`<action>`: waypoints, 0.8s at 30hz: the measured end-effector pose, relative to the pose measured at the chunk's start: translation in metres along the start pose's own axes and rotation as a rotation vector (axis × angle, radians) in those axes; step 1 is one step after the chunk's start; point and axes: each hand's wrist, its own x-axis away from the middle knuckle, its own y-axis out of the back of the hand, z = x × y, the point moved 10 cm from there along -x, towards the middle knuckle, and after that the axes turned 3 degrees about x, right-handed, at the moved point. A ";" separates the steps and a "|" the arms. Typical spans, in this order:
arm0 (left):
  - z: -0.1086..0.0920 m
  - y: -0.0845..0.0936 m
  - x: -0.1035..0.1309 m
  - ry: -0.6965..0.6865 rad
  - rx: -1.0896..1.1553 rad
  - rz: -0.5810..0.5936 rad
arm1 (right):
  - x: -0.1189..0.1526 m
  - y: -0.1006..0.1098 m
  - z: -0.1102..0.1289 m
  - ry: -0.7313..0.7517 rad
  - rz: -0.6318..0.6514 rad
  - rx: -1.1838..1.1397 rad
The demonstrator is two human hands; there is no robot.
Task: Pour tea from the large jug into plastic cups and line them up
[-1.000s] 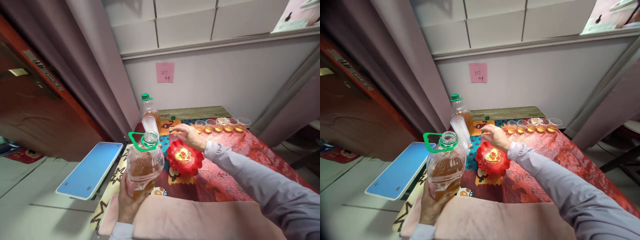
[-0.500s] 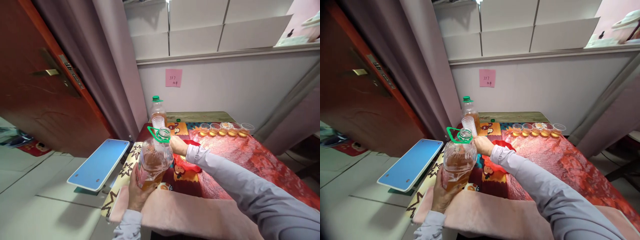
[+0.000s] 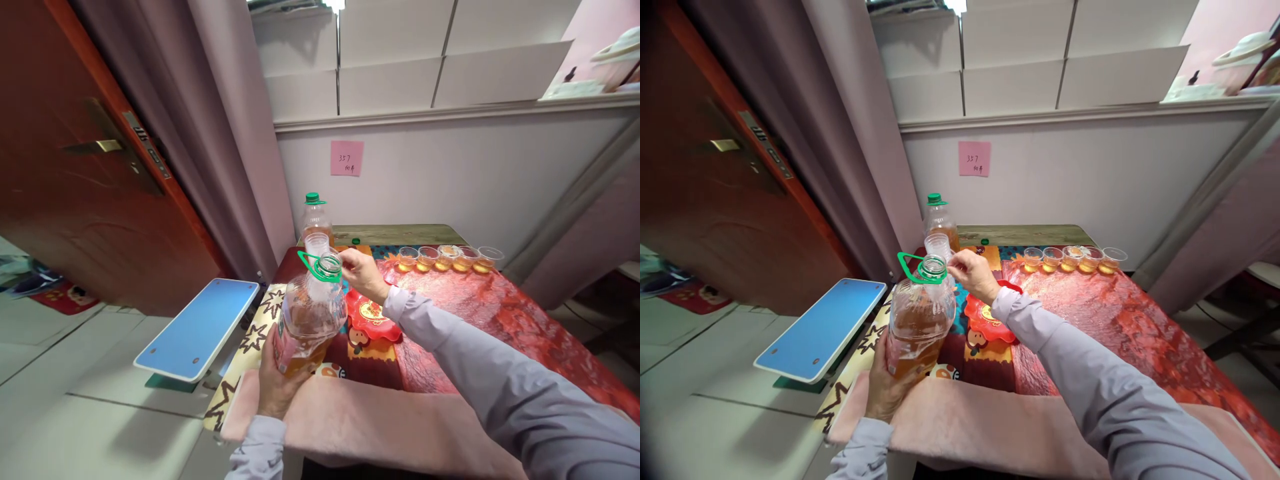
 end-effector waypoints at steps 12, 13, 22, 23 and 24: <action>0.001 -0.003 -0.003 -0.001 -0.005 0.072 | 0.123 0.030 -0.087 -0.096 0.172 0.194; 0.001 -0.003 -0.004 -0.002 -0.011 0.077 | 0.128 0.026 -0.090 -0.103 0.177 0.197; -0.006 -0.001 -0.005 -0.020 -0.107 0.068 | 0.137 0.020 -0.093 -0.111 0.188 0.197; -0.006 0.000 -0.005 -0.020 -0.111 0.069 | 0.137 0.025 -0.093 -0.114 0.166 0.184; -0.005 0.000 -0.005 -0.019 -0.112 0.071 | 0.137 0.033 -0.092 -0.120 0.127 0.159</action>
